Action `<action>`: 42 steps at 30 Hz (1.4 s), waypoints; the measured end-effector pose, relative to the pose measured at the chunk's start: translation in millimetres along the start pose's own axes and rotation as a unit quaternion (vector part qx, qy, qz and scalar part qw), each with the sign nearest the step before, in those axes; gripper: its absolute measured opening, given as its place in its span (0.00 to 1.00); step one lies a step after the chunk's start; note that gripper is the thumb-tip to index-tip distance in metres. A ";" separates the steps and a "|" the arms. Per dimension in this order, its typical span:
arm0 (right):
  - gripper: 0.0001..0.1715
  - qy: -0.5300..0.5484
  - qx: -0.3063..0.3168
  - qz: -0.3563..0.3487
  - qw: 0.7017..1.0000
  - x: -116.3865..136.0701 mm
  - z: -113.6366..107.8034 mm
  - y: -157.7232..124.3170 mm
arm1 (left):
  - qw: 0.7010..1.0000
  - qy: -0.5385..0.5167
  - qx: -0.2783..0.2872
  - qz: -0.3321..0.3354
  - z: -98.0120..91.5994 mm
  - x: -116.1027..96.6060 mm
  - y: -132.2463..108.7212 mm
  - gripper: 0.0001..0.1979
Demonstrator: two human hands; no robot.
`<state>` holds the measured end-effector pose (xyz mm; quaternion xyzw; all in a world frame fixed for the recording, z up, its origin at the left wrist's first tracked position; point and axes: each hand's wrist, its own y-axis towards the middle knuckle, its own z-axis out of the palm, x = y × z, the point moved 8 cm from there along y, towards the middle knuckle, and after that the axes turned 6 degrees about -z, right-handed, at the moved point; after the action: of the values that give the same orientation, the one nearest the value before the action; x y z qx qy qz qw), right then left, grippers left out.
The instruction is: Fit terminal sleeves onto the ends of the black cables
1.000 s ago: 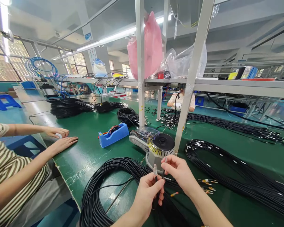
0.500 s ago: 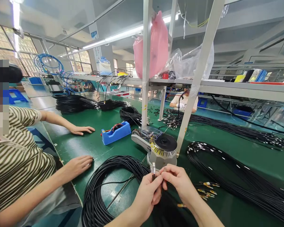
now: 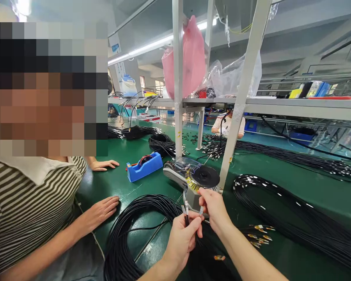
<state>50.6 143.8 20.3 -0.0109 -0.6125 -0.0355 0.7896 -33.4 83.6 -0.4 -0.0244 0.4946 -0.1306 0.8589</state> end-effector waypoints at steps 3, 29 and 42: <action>0.14 0.018 -0.018 -0.005 1.000 -2.7 4.9 -0.1 | 1.000 0.015 -0.007 -0.001 -1.1 -1.4 -0.9 0.17; 0.20 -0.283 0.166 -0.158 0.931 15.5 -30.2 -68.4 | 0.977 0.211 0.030 0.027 11.7 7.7 -6.4 0.09; 0.22 -0.320 0.174 -0.185 0.913 22.3 -30.2 -74.6 | 0.965 0.253 0.058 0.045 14.2 10.0 -9.2 0.10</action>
<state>80.1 66.5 32.4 0.2295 -0.8200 -0.0678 0.5199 -18.3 71.0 0.0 0.0819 0.6877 -0.1220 0.7109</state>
